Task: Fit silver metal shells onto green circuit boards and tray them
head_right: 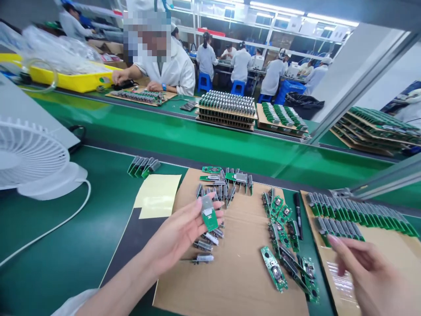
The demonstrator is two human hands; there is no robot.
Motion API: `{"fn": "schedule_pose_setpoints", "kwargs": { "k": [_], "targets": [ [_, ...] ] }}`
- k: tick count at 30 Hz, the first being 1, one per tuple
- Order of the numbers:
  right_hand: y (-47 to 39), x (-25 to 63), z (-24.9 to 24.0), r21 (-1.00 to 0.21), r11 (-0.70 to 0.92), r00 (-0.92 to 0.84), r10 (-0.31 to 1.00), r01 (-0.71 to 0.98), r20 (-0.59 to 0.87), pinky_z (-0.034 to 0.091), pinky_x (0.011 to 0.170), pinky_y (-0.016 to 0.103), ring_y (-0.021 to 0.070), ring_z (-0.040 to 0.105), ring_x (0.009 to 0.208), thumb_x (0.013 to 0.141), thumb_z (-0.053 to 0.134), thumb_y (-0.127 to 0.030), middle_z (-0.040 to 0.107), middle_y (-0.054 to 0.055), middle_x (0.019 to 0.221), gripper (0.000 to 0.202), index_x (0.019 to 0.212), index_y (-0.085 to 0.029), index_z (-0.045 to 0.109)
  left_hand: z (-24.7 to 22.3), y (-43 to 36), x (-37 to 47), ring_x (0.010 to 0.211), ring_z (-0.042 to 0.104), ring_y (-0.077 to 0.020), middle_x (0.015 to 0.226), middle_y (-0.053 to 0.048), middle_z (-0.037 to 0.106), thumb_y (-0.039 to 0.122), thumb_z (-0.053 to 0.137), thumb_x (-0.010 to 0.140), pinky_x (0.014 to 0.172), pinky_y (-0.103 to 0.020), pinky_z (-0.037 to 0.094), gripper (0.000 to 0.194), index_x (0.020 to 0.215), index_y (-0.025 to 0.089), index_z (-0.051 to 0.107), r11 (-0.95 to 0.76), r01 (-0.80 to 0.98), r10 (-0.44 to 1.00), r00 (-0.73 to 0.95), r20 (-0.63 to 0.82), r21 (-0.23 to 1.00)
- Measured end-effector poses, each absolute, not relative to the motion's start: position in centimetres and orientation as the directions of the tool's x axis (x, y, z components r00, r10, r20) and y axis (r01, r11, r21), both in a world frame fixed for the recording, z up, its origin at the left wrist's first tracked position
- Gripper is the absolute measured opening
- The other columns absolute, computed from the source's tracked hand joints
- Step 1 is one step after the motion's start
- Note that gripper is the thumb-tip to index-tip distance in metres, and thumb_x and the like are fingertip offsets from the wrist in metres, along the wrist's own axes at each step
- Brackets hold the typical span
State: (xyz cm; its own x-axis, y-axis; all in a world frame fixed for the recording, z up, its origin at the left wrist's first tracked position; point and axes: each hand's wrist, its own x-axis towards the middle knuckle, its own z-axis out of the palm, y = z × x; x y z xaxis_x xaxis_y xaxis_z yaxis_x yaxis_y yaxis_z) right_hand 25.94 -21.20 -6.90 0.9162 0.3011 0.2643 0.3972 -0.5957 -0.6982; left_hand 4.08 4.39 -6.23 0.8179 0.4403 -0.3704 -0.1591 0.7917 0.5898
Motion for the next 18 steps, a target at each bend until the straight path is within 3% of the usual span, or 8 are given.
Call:
{"fn": "schedule_pose_setpoints", "kwargs": {
  "k": [2, 4, 7, 11, 18],
  "targets": [
    [-16.2, 22.4, -5.7, -0.771, -0.49, 0.899, 0.364, 0.407, 0.243, 0.05, 0.044, 0.032, 0.018, 0.06, 0.044, 0.07, 0.065, -0.057, 0.06, 0.004, 0.051, 0.029, 0.07, -0.029, 0.064, -6.7, 4.3, 4.4, 0.09, 0.071, -0.0179, 0.106, -0.013, 0.071, 0.022, 0.06, 0.089, 0.081, -0.028, 0.057, 0.046, 0.133, 0.014, 0.05, 0.778, -0.165, 0.439, 0.833, -0.337, 0.606],
    [-11.7, 19.2, -5.7, -0.908, -0.273, 0.857, 0.492, 0.318, 0.152, 0.053, 0.044, 0.031, 0.0164, 0.059, 0.044, 0.072, 0.07, -0.05, 0.066, 0.003, 0.06, 0.03, 0.081, -0.022, 0.067, -7.4, 4.2, 4.5, 0.085, 0.072, -0.0167, 0.094, -0.01, 0.073, 0.022, 0.063, 0.088, 0.075, -0.024, 0.058, 0.052, 0.137, 0.015, 0.047, 0.768, -0.153, 0.413, 0.861, -0.298, 0.622],
    [-7.7, 15.9, -6.9, -0.948, -0.13, 0.783, 0.602, 0.29, 0.157, 0.058, 0.05, 0.026, 0.0157, 0.067, 0.054, 0.077, 0.069, -0.042, 0.072, 0.005, 0.071, 0.024, 0.082, -0.019, 0.068, -8.5, 4.1, 4.5, 0.072, 0.073, -0.0166, 0.079, -0.008, 0.073, 0.031, 0.061, 0.089, 0.062, -0.022, 0.06, 0.055, 0.139, 0.016, 0.044, 0.803, -0.108, 0.305, 0.92, -0.248, 0.587],
    [-6.8, 13.9, -8.5, -0.953, -0.113, 0.782, 0.603, 0.28, 0.158, 0.061, 0.063, 0.025, 0.0169, 0.073, 0.071, 0.083, 0.067, -0.035, 0.076, 0.005, 0.081, 0.017, 0.087, -0.019, 0.072, -9.2, 3.9, 4.4, 0.056, 0.069, -0.0117, 0.07, -0.003, 0.07, 0.037, 0.058, 0.09, 0.047, -0.017, 0.057, 0.055, 0.14, 0.016, 0.044, 0.888, -0.073, 0.187, 0.959, -0.212, 0.453],
    [-7.5, 13.1, -8.9, -0.925, -0.156, 0.787, 0.584, 0.348, 0.198, 0.059, 0.057, 0.022, 0.0182, 0.074, 0.078, 0.087, 0.065, -0.032, 0.077, 0.005, 0.087, 0.015, 0.09, -0.02, 0.073, -9.0, 3.7, 4.5, 0.053, 0.066, -0.0089, 0.067, 0.0, 0.068, 0.022, 0.059, 0.09, 0.047, -0.015, 0.057, 0.056, 0.143, 0.019, 0.04, 0.926, -0.104, 0.181, 0.966, -0.185, 0.363]
  ]
}}
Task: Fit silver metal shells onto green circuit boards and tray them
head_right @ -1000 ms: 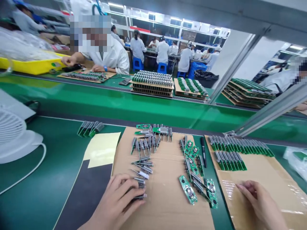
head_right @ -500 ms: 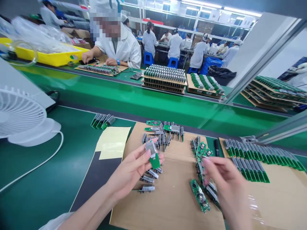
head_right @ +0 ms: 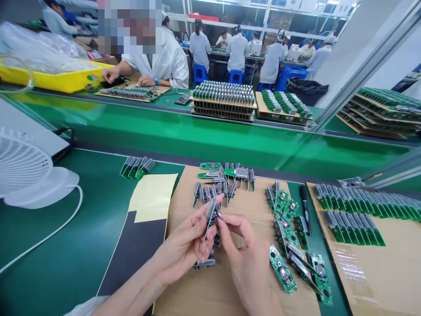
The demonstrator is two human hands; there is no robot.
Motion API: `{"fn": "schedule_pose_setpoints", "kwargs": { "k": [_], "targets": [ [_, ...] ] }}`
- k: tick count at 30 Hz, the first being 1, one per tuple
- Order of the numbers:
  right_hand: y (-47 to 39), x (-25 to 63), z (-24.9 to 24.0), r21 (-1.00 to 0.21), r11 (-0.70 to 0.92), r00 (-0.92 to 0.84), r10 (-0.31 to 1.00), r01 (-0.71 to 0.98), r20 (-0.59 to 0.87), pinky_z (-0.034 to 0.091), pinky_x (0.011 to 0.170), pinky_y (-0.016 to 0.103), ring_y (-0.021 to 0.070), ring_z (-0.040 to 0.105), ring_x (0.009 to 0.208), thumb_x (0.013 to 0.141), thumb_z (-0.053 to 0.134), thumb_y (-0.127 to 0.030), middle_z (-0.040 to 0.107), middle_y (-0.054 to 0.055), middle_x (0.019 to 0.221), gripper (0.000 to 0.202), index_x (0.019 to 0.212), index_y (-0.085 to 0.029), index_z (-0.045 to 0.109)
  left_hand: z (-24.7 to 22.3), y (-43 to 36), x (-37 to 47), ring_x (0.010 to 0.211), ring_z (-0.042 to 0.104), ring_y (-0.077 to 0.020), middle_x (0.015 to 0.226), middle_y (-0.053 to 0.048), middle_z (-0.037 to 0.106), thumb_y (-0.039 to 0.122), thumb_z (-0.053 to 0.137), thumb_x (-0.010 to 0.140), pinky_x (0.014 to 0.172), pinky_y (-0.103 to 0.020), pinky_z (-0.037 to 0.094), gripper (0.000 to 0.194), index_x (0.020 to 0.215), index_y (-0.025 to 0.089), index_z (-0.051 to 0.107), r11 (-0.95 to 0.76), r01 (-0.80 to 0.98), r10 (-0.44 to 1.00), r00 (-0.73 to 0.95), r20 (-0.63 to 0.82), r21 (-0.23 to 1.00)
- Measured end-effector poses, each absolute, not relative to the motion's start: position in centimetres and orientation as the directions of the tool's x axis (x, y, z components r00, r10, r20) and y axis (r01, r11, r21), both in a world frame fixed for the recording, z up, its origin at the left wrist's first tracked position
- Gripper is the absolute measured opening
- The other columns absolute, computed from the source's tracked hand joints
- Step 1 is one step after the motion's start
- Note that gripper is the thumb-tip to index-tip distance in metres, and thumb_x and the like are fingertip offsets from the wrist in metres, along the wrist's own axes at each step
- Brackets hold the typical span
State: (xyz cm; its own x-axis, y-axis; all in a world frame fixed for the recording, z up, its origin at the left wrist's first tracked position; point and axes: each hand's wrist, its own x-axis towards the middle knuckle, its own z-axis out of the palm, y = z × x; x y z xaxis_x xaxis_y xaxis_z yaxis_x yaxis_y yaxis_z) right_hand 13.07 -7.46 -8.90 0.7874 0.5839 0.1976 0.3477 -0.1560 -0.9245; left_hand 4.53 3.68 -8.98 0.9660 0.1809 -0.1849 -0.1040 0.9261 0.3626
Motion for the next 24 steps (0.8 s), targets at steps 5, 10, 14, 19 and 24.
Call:
{"fn": "schedule_pose_setpoints", "kwargs": {
  "k": [5, 10, 14, 19, 24],
  "targets": [
    [-7.74, 13.29, -9.25, -0.802, -0.17, 0.686, 0.635, 0.572, 0.355, 0.054, 0.045, 0.018, 0.0177, 0.075, 0.077, 0.089, 0.062, -0.031, 0.077, 0.002, 0.086, 0.014, 0.092, -0.023, 0.073, -9.08, 3.73, 4.61, 0.046, 0.063, -0.0083, 0.063, 0.001, 0.066, 0.021, 0.053, 0.092, 0.043, -0.015, 0.055, 0.054, 0.145, 0.02, 0.038, 0.896, -0.114, 0.209, 0.961, -0.183, 0.429],
    [-7.69, 12.88, -8.85, -0.913, -0.183, 0.79, 0.579, 0.366, 0.201, 0.051, 0.038, 0.015, 0.0174, 0.075, 0.075, 0.088, 0.063, -0.031, 0.077, 0.003, 0.083, 0.013, 0.091, -0.021, 0.071, -9.06, 3.73, 4.49, 0.044, 0.063, -0.0104, 0.062, 0.001, 0.066, 0.022, 0.051, 0.093, 0.041, -0.017, 0.055, 0.054, 0.145, 0.02, 0.037, 0.867, -0.091, 0.202, 0.963, -0.179, 0.489],
    [-7.61, 12.79, -8.59, -0.924, -0.179, 0.806, 0.561, 0.338, 0.186, 0.055, 0.043, 0.016, 0.0185, 0.075, 0.076, 0.087, 0.065, -0.033, 0.078, 0.005, 0.085, 0.014, 0.09, -0.02, 0.071, -9.2, 3.56, 4.56, 0.042, 0.061, -0.0087, 0.061, 0.002, 0.065, 0.022, 0.051, 0.093, 0.042, -0.016, 0.055, 0.054, 0.145, 0.02, 0.037, 0.892, -0.108, 0.199, 0.966, -0.167, 0.439],
    [-8.02, 13.16, -9.13, -0.825, -0.166, 0.709, 0.618, 0.541, 0.341, 0.047, 0.037, 0.015, 0.0159, 0.074, 0.074, 0.089, 0.061, -0.027, 0.076, 0.001, 0.082, 0.01, 0.091, -0.023, 0.071, -9.39, 3.54, 4.68, 0.044, 0.064, -0.0111, 0.061, 0.001, 0.067, 0.026, 0.055, 0.091, 0.04, -0.017, 0.054, 0.064, 0.149, 0.022, 0.028, 0.861, -0.083, 0.207, 0.958, -0.198, 0.501],
    [-8.02, 13.68, -8.92, -0.936, -0.134, 0.73, 0.664, 0.324, 0.158, 0.052, 0.05, 0.017, 0.0138, 0.071, 0.068, 0.09, 0.061, -0.028, 0.074, -0.001, 0.078, 0.012, 0.095, -0.025, 0.071, -8.88, 3.58, 4.77, 0.044, 0.065, -0.0131, 0.061, 0.0, 0.07, 0.03, 0.061, 0.088, 0.044, -0.021, 0.057, 0.069, 0.149, 0.021, 0.03, 0.774, -0.057, 0.26, 0.937, -0.234, 0.631]
  ]
}}
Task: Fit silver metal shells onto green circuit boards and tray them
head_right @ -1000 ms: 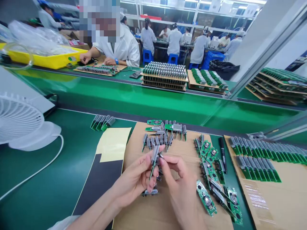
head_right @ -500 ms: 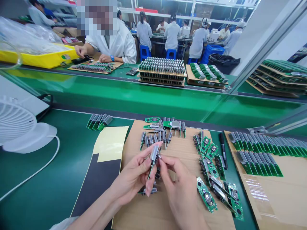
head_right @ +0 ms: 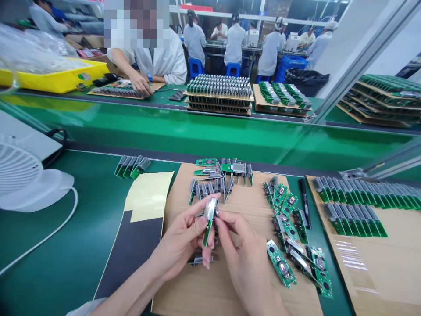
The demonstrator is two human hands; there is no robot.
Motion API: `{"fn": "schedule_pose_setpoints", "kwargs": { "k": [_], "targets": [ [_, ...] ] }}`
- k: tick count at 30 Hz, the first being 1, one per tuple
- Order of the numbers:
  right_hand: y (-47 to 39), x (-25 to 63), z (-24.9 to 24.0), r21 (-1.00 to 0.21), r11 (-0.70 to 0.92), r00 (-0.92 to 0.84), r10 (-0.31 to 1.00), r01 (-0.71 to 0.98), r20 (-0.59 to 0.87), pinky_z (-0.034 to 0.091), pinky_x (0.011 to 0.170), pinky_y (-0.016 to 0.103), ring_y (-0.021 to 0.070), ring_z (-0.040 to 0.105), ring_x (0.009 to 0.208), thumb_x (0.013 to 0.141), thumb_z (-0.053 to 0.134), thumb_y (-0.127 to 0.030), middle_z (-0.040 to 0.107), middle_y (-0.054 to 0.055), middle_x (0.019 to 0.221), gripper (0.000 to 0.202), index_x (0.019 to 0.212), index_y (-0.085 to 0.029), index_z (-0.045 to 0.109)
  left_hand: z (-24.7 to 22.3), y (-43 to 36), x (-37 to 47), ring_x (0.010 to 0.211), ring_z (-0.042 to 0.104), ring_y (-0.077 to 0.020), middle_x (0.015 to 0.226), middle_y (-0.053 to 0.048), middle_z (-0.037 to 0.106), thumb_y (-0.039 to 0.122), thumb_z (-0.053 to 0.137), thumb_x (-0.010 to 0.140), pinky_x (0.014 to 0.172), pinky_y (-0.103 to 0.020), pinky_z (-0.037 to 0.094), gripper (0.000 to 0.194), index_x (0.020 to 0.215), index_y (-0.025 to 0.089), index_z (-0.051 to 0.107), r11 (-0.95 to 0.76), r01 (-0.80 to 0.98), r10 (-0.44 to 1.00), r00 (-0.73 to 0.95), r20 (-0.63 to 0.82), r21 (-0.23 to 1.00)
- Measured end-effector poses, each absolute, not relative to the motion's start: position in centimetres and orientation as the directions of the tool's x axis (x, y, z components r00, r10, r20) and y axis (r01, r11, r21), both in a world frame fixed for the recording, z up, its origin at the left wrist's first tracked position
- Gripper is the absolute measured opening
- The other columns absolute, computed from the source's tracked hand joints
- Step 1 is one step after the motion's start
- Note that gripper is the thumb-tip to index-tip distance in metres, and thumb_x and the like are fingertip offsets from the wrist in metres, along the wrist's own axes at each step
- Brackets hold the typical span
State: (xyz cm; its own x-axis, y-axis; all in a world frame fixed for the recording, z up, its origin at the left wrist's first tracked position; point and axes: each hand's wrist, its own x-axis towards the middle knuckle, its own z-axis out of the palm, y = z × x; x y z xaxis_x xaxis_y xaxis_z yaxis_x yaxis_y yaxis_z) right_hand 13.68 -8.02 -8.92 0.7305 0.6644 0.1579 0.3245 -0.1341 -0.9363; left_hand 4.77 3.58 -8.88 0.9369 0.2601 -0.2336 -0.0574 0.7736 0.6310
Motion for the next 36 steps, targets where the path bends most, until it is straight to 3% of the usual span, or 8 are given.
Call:
{"fn": "schedule_pose_setpoints", "kwargs": {
  "k": [3, 6, 9, 17, 31, 36],
  "targets": [
    [-7.8, 14.4, -8.3, -0.999, -0.026, 0.643, 0.765, -0.038, -0.044, 0.053, 0.059, 0.021, 0.0125, 0.063, 0.06, 0.089, 0.064, -0.033, 0.069, -0.002, 0.068, 0.015, 0.099, -0.026, 0.073, -8.1, 3.4, 4.6, 0.048, 0.068, -0.013, 0.063, -0.001, 0.073, 0.03, 0.066, 0.085, 0.049, -0.019, 0.058, 0.069, 0.147, 0.021, 0.036, 0.656, -0.04, 0.348, 0.902, -0.256, 0.754],
    [-7.7, 14.8, -7.7, -0.932, -0.007, 0.499, 0.843, -0.364, -0.201, 0.05, 0.064, 0.023, 0.0109, 0.056, 0.06, 0.089, 0.065, -0.033, 0.072, 0.001, 0.085, 0.019, 0.104, -0.028, 0.075, -7.6, 3.2, 4.3, 0.055, 0.071, -0.011, 0.064, 0.002, 0.073, 0.026, 0.07, 0.081, 0.058, -0.016, 0.06, 0.067, 0.142, 0.023, 0.044, 0.522, -0.019, 0.465, 0.845, -0.265, 0.853],
    [-7.6, 14.9, -7.5, -0.856, -0.028, 0.417, 0.865, -0.516, -0.279, 0.047, 0.069, 0.024, 0.0116, 0.054, 0.067, 0.09, 0.063, -0.031, 0.072, 0.004, 0.098, 0.022, 0.108, -0.027, 0.075, -7.6, 3.1, 4.1, 0.056, 0.071, -0.0104, 0.063, 0.006, 0.073, 0.026, 0.072, 0.078, 0.06, -0.015, 0.061, 0.066, 0.14, 0.027, 0.048, 0.419, -0.006, 0.524, 0.819, -0.236, 0.908],
    [-7.5, 14.9, -8.0, -0.83, -0.039, 0.385, 0.874, -0.556, -0.298, 0.044, 0.074, 0.027, 0.0168, 0.058, 0.083, 0.09, 0.063, -0.035, 0.072, 0.008, 0.1, 0.025, 0.106, -0.022, 0.076, -7.8, 3.1, 3.9, 0.053, 0.07, -0.0091, 0.062, 0.007, 0.071, 0.026, 0.072, 0.078, 0.057, -0.014, 0.06, 0.061, 0.136, 0.031, 0.052, 0.413, -0.011, 0.526, 0.819, -0.229, 0.911],
    [-7.1, 15.0, -7.8, -0.798, -0.069, 0.335, 0.883, -0.599, -0.328, 0.041, 0.056, 0.023, 0.0112, 0.047, 0.062, 0.085, 0.068, -0.042, 0.066, 0.005, 0.075, 0.027, 0.087, -0.017, 0.077, -7.5, 3.0, 3.8, 0.054, 0.069, -0.0093, 0.064, 0.006, 0.072, 0.027, 0.074, 0.077, 0.059, -0.019, 0.063, 0.062, 0.135, 0.033, 0.053, 0.505, -0.021, 0.47, 0.845, -0.254, 0.863],
    [-7.4, 15.0, -8.4, -0.877, -0.064, 0.481, 0.816, -0.476, -0.321, 0.043, 0.051, 0.023, 0.013, 0.052, 0.063, 0.077, 0.076, -0.047, 0.072, 0.007, 0.082, 0.029, 0.083, -0.019, 0.078, -7.6, 2.8, 4.1, 0.063, 0.069, -0.0102, 0.067, 0.005, 0.073, 0.029, 0.075, 0.076, 0.065, -0.026, 0.065, 0.059, 0.132, 0.03, 0.056, 0.544, -0.036, 0.424, 0.874, -0.237, 0.838]
  ]
}}
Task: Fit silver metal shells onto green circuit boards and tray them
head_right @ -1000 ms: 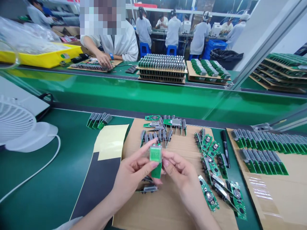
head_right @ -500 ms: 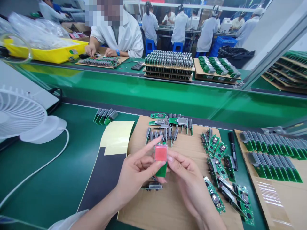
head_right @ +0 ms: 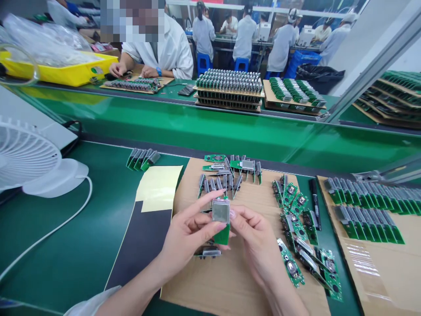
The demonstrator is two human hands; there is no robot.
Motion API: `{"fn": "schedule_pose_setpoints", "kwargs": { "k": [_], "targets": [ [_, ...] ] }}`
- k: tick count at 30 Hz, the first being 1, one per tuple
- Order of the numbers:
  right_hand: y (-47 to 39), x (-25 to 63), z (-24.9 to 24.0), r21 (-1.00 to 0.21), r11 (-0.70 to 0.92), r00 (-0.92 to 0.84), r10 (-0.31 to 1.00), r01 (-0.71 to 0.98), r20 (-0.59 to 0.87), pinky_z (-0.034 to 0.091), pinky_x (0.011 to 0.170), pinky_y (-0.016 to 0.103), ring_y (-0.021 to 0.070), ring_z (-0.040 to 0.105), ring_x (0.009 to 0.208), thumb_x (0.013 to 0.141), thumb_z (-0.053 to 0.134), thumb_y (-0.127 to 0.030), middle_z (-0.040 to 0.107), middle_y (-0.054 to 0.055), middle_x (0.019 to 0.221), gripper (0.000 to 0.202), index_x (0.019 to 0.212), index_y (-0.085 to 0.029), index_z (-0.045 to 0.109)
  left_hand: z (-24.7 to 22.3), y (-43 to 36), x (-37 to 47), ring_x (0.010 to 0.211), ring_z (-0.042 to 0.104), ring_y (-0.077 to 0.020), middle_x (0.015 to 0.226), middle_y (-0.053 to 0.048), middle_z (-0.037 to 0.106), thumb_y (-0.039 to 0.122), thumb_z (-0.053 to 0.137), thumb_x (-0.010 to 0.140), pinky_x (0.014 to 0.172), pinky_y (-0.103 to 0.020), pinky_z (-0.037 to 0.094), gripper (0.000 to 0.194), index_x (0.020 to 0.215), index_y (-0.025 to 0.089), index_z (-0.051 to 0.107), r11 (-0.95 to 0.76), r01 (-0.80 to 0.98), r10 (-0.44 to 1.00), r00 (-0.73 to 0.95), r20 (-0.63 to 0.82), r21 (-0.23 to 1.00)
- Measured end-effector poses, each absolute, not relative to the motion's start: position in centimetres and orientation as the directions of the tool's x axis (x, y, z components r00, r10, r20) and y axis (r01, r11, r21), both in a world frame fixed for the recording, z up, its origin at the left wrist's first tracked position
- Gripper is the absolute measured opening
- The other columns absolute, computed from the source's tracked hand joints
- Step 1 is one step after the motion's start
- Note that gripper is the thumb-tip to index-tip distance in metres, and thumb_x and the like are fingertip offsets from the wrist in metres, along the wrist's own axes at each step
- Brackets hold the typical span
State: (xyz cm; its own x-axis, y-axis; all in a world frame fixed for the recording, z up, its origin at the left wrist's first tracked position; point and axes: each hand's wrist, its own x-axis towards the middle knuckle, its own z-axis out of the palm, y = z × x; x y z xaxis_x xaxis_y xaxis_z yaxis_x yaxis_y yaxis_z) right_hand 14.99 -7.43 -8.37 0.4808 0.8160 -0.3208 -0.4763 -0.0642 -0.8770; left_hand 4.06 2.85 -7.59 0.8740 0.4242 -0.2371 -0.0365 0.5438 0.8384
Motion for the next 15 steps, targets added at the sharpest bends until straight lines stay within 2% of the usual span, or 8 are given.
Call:
{"fn": "schedule_pose_setpoints", "kwargs": {
  "k": [2, 4, 6, 8, 11, 15],
  "targets": [
    [-7.5, 14.9, -8.5, -0.939, -0.041, 0.628, 0.734, -0.342, -0.26, 0.048, 0.058, 0.023, 0.0143, 0.059, 0.069, 0.075, 0.078, -0.047, 0.074, 0.004, 0.082, 0.025, 0.083, -0.023, 0.079, -7.7, 2.8, 4.2, 0.063, 0.069, -0.0108, 0.064, 0.005, 0.071, 0.03, 0.075, 0.076, 0.065, -0.025, 0.064, 0.059, 0.131, 0.026, 0.054, 0.52, -0.061, 0.472, 0.852, -0.227, 0.852],
    [-7.4, 14.9, -8.5, -0.967, -0.033, 0.72, 0.662, -0.252, -0.21, 0.052, 0.073, 0.025, 0.0152, 0.064, 0.079, 0.075, 0.077, -0.046, 0.075, 0.002, 0.084, 0.021, 0.084, -0.027, 0.079, -7.9, 2.9, 4.3, 0.061, 0.068, -0.0107, 0.064, 0.005, 0.07, 0.033, 0.072, 0.079, 0.064, -0.022, 0.062, 0.061, 0.134, 0.025, 0.048, 0.458, -0.074, 0.551, 0.806, -0.218, 0.886],
    [-7.4, 15.0, -8.5, -0.967, -0.027, 0.721, 0.662, -0.252, -0.206, 0.05, 0.089, 0.027, 0.0173, 0.065, 0.096, 0.077, 0.076, -0.045, 0.076, 0.001, 0.096, 0.019, 0.085, -0.028, 0.079, -8.2, 3.2, 4.3, 0.058, 0.065, -0.0082, 0.062, 0.006, 0.068, 0.036, 0.069, 0.082, 0.061, -0.016, 0.056, 0.061, 0.137, 0.025, 0.044, 0.341, -0.051, 0.622, 0.761, -0.185, 0.939],
    [-7.5, 15.1, -8.2, -0.961, -0.035, 0.659, 0.721, -0.275, -0.215, 0.045, 0.098, 0.031, 0.0208, 0.062, 0.111, 0.078, 0.075, -0.046, 0.075, 0.002, 0.107, 0.019, 0.082, -0.028, 0.078, -8.4, 3.4, 4.3, 0.053, 0.056, -0.0049, 0.055, 0.009, 0.059, 0.039, 0.064, 0.085, 0.055, -0.011, 0.046, 0.057, 0.137, 0.027, 0.045, 0.169, 0.027, 0.64, 0.758, -0.131, 0.985],
    [-8.1, 15.0, -7.8, -0.976, -0.057, 0.622, 0.763, -0.209, -0.178, 0.044, 0.101, 0.038, 0.0234, 0.063, 0.11, 0.08, 0.072, -0.045, 0.074, 0.003, 0.107, 0.018, 0.082, -0.027, 0.077, -8.7, 3.6, 4.1, 0.052, 0.048, -0.0053, 0.055, 0.009, 0.055, 0.04, 0.056, 0.09, 0.052, -0.013, 0.039, 0.052, 0.139, 0.029, 0.044, -0.102, 0.145, 0.581, 0.812, -0.059, 0.984],
    [-9.6, 14.0, -7.4, -0.997, -0.045, 0.647, 0.763, 0.067, 0.009, 0.047, 0.097, 0.034, 0.0197, 0.066, 0.103, 0.089, 0.063, -0.035, 0.074, 0.003, 0.106, 0.014, 0.09, -0.027, 0.075, -9.3, 3.4, 4.0, 0.077, 0.065, -0.0099, 0.078, 0.005, 0.071, 0.038, 0.047, 0.093, 0.075, -0.017, 0.05, 0.05, 0.142, 0.034, 0.039, -0.368, 0.121, 0.467, 0.881, 0.07, 0.922]
  ]
}}
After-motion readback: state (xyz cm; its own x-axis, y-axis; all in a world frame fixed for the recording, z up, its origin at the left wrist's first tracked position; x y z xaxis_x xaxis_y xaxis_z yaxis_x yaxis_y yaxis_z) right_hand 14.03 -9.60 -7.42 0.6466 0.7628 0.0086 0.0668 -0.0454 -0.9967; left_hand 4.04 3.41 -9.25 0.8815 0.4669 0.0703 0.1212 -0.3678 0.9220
